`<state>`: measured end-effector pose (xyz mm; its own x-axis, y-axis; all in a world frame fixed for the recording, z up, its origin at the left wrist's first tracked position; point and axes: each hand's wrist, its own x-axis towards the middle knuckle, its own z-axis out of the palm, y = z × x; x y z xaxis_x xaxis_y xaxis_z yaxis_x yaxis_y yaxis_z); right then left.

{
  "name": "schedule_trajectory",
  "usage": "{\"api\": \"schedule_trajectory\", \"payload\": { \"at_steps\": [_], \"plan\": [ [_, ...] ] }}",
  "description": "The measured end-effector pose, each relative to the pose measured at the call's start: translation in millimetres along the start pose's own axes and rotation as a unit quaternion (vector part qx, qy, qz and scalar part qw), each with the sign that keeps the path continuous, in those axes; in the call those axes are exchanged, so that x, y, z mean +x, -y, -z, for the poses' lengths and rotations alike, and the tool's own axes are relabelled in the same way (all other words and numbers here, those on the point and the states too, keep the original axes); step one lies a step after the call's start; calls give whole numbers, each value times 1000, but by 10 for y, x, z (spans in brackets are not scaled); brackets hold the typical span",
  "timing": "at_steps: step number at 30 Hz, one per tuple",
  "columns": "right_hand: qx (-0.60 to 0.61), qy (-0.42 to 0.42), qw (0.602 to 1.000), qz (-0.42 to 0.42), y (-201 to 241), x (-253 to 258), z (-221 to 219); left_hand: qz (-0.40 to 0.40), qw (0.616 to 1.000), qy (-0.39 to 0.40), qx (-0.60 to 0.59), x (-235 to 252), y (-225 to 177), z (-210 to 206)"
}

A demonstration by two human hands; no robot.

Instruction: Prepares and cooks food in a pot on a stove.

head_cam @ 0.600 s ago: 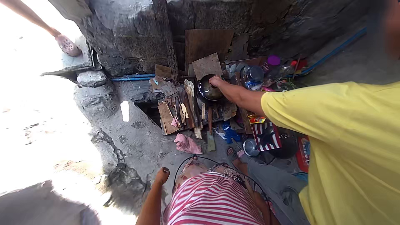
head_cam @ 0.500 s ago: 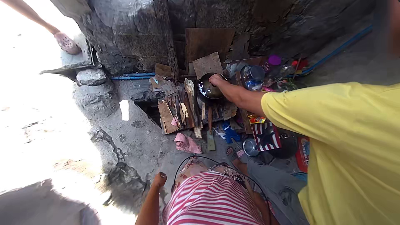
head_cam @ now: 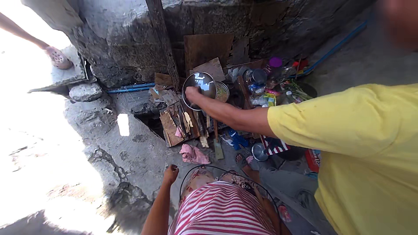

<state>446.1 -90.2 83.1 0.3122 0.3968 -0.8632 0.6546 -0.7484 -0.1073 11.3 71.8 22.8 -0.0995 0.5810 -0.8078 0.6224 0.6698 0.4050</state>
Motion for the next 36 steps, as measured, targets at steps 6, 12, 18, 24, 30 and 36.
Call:
{"api": "schedule_trajectory", "payload": {
  "at_steps": [6, 12, 18, 24, 30, 36],
  "plan": [
    [181, -20, 983, -17, -44, 41, -106, 34, 999, -9, 21, -104, 256, 76],
    [168, 3, 985, -24, -170, 116, -111, 132, 987, 2, 96, -376, 733, 92],
    [36, 126, 991, -39, -384, 516, 146, 125, 987, -13, 99, -425, 429, -117],
    [118, -14, 992, 41, -431, 973, 416, 19, 998, -35, 39, -501, -428, -412],
    [89, -1, 993, 74, -259, 1289, 590, 4, 999, -53, -9, -656, -585, -547],
    [-68, 50, 993, 87, -32, 1232, 782, 110, 982, -104, -116, -1062, 285, -719]
  ]
}}
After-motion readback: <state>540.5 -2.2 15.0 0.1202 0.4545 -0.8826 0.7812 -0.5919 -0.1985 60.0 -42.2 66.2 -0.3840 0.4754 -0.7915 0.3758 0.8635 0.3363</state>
